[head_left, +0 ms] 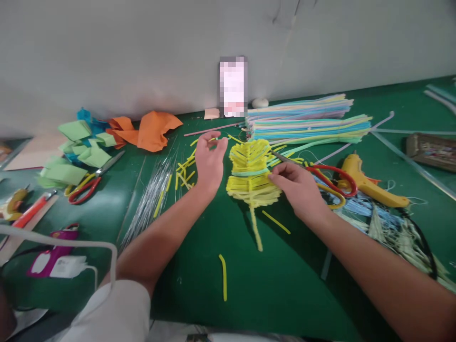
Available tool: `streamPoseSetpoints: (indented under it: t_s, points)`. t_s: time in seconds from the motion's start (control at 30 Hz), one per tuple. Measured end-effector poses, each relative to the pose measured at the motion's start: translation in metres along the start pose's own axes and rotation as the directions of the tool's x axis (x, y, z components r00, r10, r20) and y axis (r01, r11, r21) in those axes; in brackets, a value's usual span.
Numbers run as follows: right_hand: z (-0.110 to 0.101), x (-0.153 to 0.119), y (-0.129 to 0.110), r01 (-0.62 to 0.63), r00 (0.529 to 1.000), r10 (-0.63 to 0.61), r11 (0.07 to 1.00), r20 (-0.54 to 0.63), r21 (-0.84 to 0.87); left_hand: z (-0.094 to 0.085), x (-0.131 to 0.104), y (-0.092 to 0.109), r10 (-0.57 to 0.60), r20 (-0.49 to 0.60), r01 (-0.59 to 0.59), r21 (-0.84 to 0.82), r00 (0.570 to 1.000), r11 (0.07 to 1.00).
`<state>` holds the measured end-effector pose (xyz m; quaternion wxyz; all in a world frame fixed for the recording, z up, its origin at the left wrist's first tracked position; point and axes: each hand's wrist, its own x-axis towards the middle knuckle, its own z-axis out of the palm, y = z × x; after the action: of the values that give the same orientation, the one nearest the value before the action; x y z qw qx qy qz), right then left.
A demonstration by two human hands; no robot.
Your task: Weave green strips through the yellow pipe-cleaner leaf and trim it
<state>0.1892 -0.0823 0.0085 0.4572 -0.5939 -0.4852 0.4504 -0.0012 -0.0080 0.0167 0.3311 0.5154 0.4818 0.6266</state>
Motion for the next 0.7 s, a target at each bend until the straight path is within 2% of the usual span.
streamPoseSetpoints:
  t_s: [0.03,0.1,0.2,0.27,0.3,0.37,0.47,0.53,0.63,0.7]
  points:
    - [0.0,0.0,0.002,0.018,0.999,-0.014,0.992,-0.038,0.124,0.001,-0.002,-0.002,-0.074,-0.006,0.074,-0.055,0.997,0.996]
    - [0.0,0.0,0.005,0.066,0.992,-0.034,0.958,-0.118,0.28,0.004,-0.008,-0.004,-0.204,0.082,0.213,-0.119,0.976,0.97]
    - [-0.001,-0.003,0.006,0.133,0.983,-0.078,0.927,-0.165,0.351,0.011,-0.02,-0.003,-0.224,0.225,0.263,-0.158,0.948,0.952]
    - [0.0,-0.006,0.003,0.198,0.979,-0.163,0.914,-0.125,0.355,0.015,-0.028,0.003,-0.238,0.27,0.299,-0.213,0.933,0.93]
    - [0.001,-0.007,0.002,0.24,0.971,-0.225,0.907,-0.083,0.347,0.017,-0.031,0.006,-0.264,0.296,0.342,-0.253,0.918,0.905]
    - [0.002,-0.01,-0.002,0.344,0.929,-0.37,0.892,0.035,0.294,0.02,-0.038,0.016,-0.332,0.387,0.466,-0.336,0.86,0.818]
    - [0.002,-0.013,-0.007,0.512,0.82,-0.525,0.851,0.228,0.117,0.022,-0.043,0.031,-0.393,0.56,0.649,-0.382,0.729,0.658]
    - [0.001,-0.014,-0.008,0.591,0.764,-0.565,0.806,0.312,0.011,0.019,-0.04,0.037,-0.424,0.621,0.716,-0.348,0.66,0.604]
    - [-0.001,-0.014,-0.007,0.647,0.733,-0.596,0.76,0.328,-0.062,0.011,-0.029,0.039,-0.477,0.648,0.772,-0.29,0.593,0.565]
    - [-0.002,-0.013,-0.005,0.662,0.735,-0.617,0.743,0.281,-0.098,0.006,-0.019,0.036,-0.494,0.649,0.791,-0.3,0.579,0.532]
